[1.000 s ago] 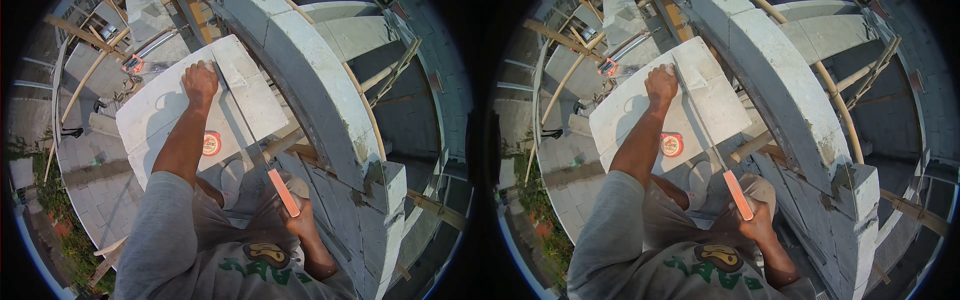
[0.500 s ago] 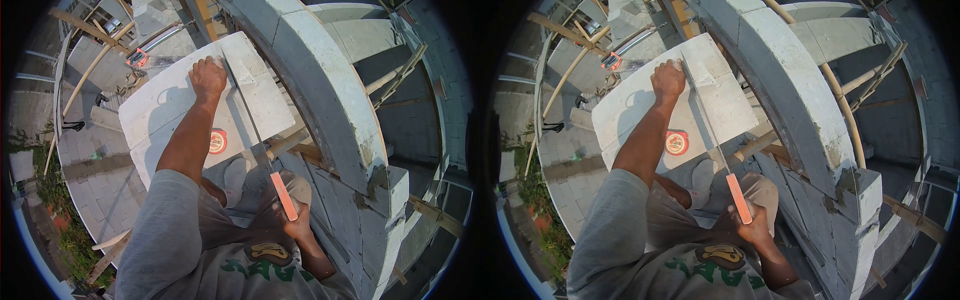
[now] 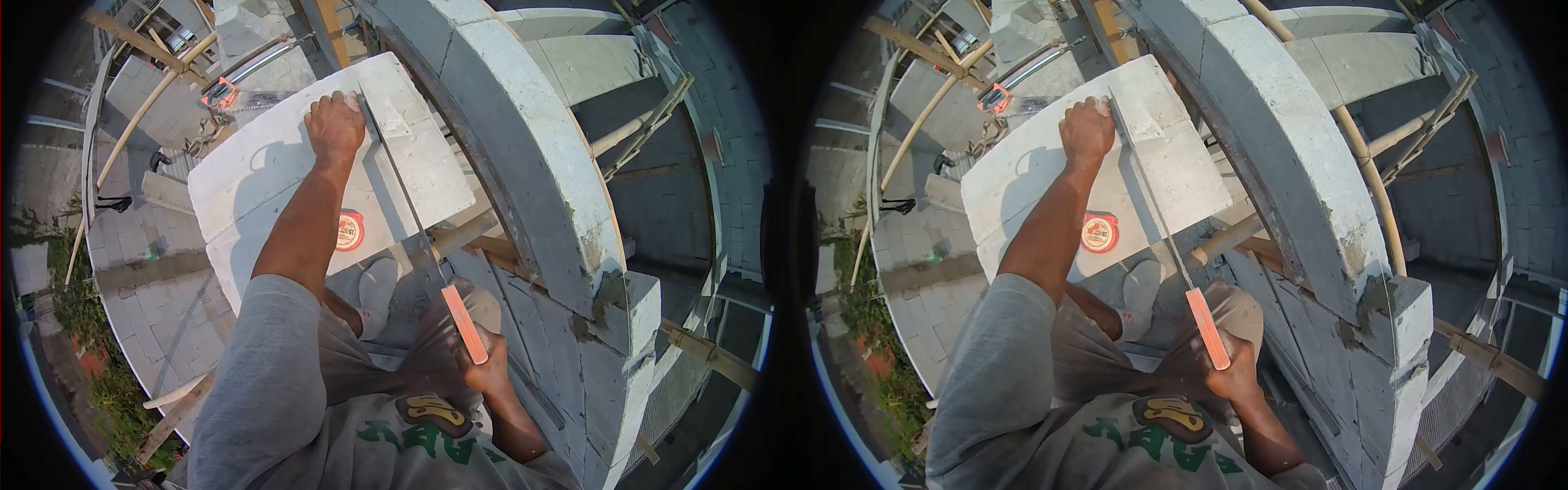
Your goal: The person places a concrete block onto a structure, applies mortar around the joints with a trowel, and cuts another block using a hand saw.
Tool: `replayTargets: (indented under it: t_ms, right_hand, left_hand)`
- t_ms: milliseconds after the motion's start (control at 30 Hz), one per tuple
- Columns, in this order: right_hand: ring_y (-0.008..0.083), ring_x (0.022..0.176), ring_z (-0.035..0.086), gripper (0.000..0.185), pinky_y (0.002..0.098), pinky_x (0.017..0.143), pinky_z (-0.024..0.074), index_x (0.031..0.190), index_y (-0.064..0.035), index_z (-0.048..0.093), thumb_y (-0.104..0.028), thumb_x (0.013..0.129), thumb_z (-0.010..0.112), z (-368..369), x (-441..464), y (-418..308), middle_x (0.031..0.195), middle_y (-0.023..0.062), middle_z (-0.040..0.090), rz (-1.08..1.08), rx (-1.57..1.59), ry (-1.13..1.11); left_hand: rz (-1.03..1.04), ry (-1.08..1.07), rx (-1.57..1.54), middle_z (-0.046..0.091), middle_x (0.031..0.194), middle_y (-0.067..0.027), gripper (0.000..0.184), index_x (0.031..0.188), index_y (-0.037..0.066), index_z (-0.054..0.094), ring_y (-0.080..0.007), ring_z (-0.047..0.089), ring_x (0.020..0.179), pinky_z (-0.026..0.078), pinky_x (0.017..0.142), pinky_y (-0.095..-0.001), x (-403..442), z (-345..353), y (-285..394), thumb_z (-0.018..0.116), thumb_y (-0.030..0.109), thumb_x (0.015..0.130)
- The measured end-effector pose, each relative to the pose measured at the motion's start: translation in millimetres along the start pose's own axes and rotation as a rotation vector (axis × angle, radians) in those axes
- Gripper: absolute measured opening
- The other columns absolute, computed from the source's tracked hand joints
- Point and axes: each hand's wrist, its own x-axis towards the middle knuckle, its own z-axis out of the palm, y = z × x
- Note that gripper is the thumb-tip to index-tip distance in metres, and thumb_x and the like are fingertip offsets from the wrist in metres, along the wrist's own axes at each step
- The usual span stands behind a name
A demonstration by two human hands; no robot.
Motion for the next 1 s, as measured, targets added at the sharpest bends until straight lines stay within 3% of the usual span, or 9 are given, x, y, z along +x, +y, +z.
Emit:
replayTargets:
  t_ms: [67,100,200,433,633,733,867,933,1000]
  right_hand:
    - [0.0306,0.07,0.067,0.026,0.0364,0.07,0.0519,0.104,-0.0003,0.067,-0.001,0.078,0.065,5.8,23.8,17.7,0.078,0.017,0.068,-0.025,0.008,-0.058]
    - [0.0311,0.068,0.066,0.019,0.0364,0.069,0.0514,0.099,0.0006,0.067,-0.005,0.08,0.064,16.6,66.8,0.6,0.076,0.0192,0.066,0.314,0.07,-0.151]
    - [0.0307,0.063,0.058,0.02,0.0375,0.065,0.0477,0.089,0.0041,0.065,-0.016,0.084,0.067,59.2,164.0,-34.2,0.068,0.0199,0.061,0.189,-0.072,-0.131]
    - [0.0395,0.074,0.065,0.021,0.0357,0.069,0.0521,0.102,0.0027,0.066,-0.008,0.083,0.066,6.8,5.8,9.1,0.08,0.0236,0.065,0.059,-0.006,-0.044]
    - [0.0421,0.074,0.064,0.023,0.0406,0.069,0.0514,0.099,0.0006,0.065,-0.013,0.082,0.069,45.2,153.7,-27.1,0.082,0.0243,0.065,0.346,0.035,-0.217]
    - [0.0453,0.077,0.063,0.024,0.0429,0.07,0.051,0.098,0.0014,0.064,-0.016,0.081,0.07,58.5,137.8,-12.0,0.085,0.0257,0.064,0.279,-0.023,-0.184]
    - [0.0279,0.083,0.071,0.021,0.039,0.071,0.0517,0.103,0.0018,0.066,-0.01,0.086,0.065,7.0,4.9,7.2,0.09,0.0195,0.069,0.358,0.116,-0.198]
    - [0.022,0.082,0.07,0.019,0.0378,0.07,0.0518,0.104,0.0007,0.067,-0.007,0.087,0.064,8.8,20.7,4.6,0.087,0.0162,0.07,0.065,0.049,-0.099]
    - [0.0232,0.079,0.07,0.018,0.0373,0.07,0.0516,0.101,0.0008,0.067,-0.008,0.086,0.065,25.5,61.0,4.8,0.081,0.0159,0.07,0.102,0.073,-0.123]
  left_hand:
    - [0.019,0.014,-0.008,0.065,0.099,-0.016,0.039,0.099,0.003,0.066,-0.0327,0.058,0.102,0.041,0.09,-0.0479,3.7,2.6,-2.4,0.044,0.036,0.098]
    - [0.023,0.004,-0.005,0.065,0.099,-0.0158,0.04,0.099,0.003,0.066,-0.0327,0.058,0.102,0.041,0.09,-0.048,3.3,2.0,-2.4,0.044,0.036,0.098]
    - [0.025,0.014,-0.003,0.065,0.099,-0.0155,0.04,0.1,0.003,0.066,-0.0327,0.057,0.102,0.04,0.09,-0.0481,9.0,-0.7,0.2,0.044,0.036,0.098]
    - [-0.002,-0.007,0.004,0.065,0.098,-0.0148,0.04,0.099,0.003,0.066,-0.0318,0.057,0.102,0.041,0.09,-0.0466,0.7,0.4,1.8,0.044,0.037,0.098]
    - [0.014,0.032,0.004,0.065,0.097,-0.0148,0.038,0.097,0.003,0.066,-0.0313,0.058,0.101,0.041,0.089,-0.0454,9.0,-0.4,1.7,0.046,0.036,0.097]
    - [0.023,0.0,0.009,0.065,0.097,-0.0164,0.039,0.097,0.003,0.066,-0.033,0.059,0.099,0.042,0.087,-0.0471,-5.6,0.7,0.8,0.046,0.036,0.097]
    - [0.027,-0.011,-0.003,0.064,0.098,-0.0195,0.042,0.103,0.002,0.065,-0.036,0.06,0.098,0.044,0.086,-0.0502,-1.6,0.6,-1.3,0.044,0.037,0.099]
    - [0.037,0.011,-0.018,0.064,0.099,-0.0193,0.042,0.105,0.001,0.065,-0.0358,0.059,0.099,0.044,0.086,-0.0498,-0.2,0.1,-1.3,0.043,0.037,0.099]
    - [0.007,0.014,0.003,0.064,0.1,-0.0178,0.041,0.103,0.002,0.065,-0.0342,0.058,0.101,0.042,0.088,-0.0483,1.0,3.6,-6.5,0.044,0.037,0.098]
